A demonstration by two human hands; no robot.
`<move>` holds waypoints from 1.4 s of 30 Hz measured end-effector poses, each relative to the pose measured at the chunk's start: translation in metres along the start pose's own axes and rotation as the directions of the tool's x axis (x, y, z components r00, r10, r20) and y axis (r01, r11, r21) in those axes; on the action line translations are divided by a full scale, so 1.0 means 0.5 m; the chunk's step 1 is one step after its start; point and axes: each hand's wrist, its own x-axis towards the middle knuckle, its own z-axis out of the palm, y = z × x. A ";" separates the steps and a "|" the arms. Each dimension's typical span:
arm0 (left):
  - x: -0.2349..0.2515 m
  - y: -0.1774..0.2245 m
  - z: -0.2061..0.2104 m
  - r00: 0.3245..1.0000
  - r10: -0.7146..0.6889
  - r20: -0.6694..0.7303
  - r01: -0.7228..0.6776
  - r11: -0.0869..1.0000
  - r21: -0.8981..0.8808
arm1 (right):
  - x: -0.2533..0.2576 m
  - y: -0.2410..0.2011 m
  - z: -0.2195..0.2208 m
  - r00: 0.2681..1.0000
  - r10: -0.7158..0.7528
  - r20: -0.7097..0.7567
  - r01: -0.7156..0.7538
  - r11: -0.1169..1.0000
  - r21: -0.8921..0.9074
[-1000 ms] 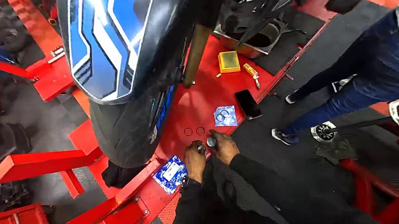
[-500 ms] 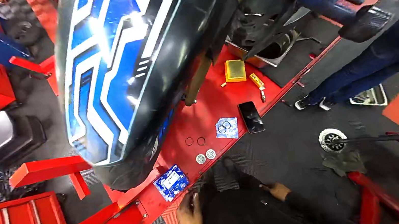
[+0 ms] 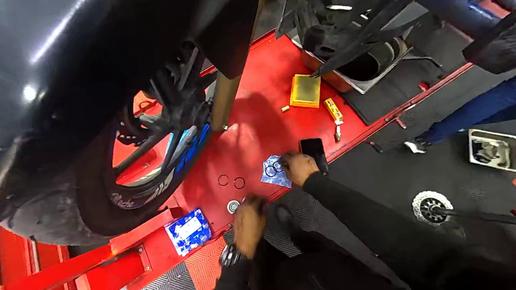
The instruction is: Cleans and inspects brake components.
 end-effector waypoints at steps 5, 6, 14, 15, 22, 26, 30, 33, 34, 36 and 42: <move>0.221 0.048 0.058 0.996 -0.007 -0.091 0.009 1.000 0.015 | 0.028 -0.003 0.026 0.999 -0.021 0.033 0.023 0.997 -0.078; 0.235 0.051 0.070 0.996 -0.017 -0.088 0.021 0.999 0.036 | 0.024 -0.004 0.027 1.000 -0.018 0.020 0.020 0.997 -0.077; 0.188 0.035 0.077 0.971 -0.166 -0.175 0.147 0.983 -0.112 | -0.045 -0.037 0.044 0.990 0.097 -0.104 -0.070 0.969 0.237; 0.159 0.028 0.069 0.958 -0.213 -0.193 0.177 0.966 -0.188 | -0.061 -0.049 0.046 0.989 0.112 -0.094 -0.076 0.944 0.322; -0.038 -0.074 0.037 0.812 -0.537 -0.231 0.361 0.771 -0.524 | -0.108 -0.172 0.110 0.993 -0.039 0.112 -0.040 0.782 0.622; -0.045 -0.128 0.038 0.735 -0.626 -0.261 0.427 0.726 -0.539 | -0.070 -0.225 0.144 0.980 -0.116 0.161 0.013 0.848 0.530; -0.054 -0.125 0.049 0.709 -0.618 -0.340 0.414 0.755 -0.509 | -0.035 -0.239 0.156 0.971 -0.173 0.165 0.106 0.930 0.352; -0.040 -0.128 0.054 0.696 -0.629 -0.346 0.457 0.759 -0.463 | -0.022 -0.240 0.161 0.964 -0.207 0.168 0.162 0.955 0.248; -0.026 -0.133 0.050 0.686 -0.655 -0.318 0.500 0.741 -0.448 | -0.019 -0.241 0.162 0.959 -0.223 0.175 0.183 0.959 0.218; -0.015 -0.137 0.046 0.685 -0.673 -0.279 0.539 0.725 -0.429 | -0.016 -0.242 0.165 0.949 -0.251 0.190 0.223 0.962 0.156; -0.040 -0.133 0.058 0.709 -0.610 -0.353 0.455 0.779 -0.432 | -0.023 -0.242 0.168 0.937 -0.297 0.183 0.285 0.954 0.090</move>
